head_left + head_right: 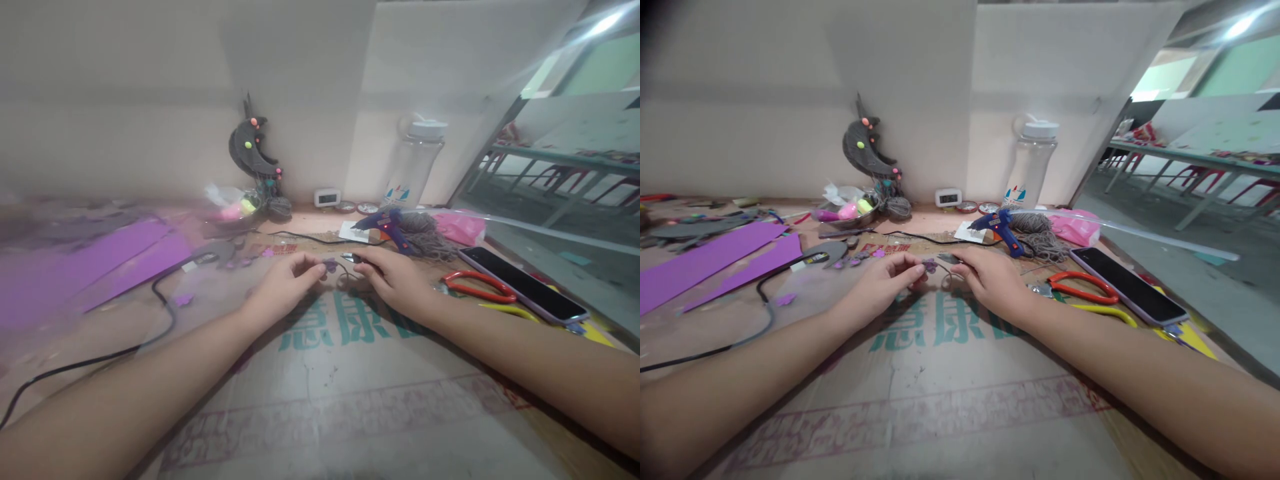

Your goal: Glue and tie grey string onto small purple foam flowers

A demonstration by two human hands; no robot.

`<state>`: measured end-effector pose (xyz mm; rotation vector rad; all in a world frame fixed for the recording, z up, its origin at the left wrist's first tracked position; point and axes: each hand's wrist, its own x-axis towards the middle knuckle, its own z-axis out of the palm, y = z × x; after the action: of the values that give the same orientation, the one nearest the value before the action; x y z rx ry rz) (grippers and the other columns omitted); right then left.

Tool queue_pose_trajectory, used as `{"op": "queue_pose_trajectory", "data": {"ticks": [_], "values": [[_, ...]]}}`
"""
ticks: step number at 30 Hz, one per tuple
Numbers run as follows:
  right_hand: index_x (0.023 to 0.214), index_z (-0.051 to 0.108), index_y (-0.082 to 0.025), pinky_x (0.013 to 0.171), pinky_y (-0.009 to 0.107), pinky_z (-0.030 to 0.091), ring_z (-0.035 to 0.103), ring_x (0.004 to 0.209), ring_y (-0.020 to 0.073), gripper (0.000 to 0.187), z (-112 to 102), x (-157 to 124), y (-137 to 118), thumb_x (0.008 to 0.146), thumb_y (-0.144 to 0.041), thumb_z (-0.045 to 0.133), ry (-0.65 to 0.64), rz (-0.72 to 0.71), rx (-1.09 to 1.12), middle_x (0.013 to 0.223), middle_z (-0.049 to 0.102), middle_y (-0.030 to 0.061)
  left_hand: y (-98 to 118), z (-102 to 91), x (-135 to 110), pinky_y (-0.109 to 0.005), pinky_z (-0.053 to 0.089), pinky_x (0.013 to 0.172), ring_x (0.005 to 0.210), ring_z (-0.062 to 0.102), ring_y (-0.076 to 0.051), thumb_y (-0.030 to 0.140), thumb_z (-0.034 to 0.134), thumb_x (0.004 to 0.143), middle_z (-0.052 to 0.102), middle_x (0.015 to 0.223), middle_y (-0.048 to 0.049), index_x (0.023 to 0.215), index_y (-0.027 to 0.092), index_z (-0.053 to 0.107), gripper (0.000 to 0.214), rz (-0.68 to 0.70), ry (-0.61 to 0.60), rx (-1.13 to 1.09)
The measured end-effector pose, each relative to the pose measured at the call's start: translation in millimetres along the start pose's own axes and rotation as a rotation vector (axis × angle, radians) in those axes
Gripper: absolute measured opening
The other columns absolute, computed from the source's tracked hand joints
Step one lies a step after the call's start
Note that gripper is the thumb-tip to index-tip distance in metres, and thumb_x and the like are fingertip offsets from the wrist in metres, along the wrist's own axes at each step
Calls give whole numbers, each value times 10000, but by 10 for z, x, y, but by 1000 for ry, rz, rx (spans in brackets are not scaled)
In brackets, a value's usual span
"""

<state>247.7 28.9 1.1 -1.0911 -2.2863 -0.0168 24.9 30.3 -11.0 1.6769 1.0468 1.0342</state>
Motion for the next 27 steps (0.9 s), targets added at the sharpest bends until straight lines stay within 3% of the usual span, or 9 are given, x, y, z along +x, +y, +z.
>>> {"op": "queue_pose_trajectory", "data": {"ticks": [14,27], "values": [[1145,649,-153,736,319,478,658,853,219,304,-6,-10,-19,972,-306,452,-24,-114,-106,936,728,86,42,-23,1,-237,408,611,630,533,-109,385,611,841,608,726,5,790,159,586,234,-25,-21,-99],[1120,657,-122,739,336,496,671,862,232,317,23,-26,6,977,-315,451,29,-208,-149,955,730,115,28,6,0,-243,420,634,633,541,-116,386,647,815,604,682,4,770,152,580,248,2,-91,-150]]}}
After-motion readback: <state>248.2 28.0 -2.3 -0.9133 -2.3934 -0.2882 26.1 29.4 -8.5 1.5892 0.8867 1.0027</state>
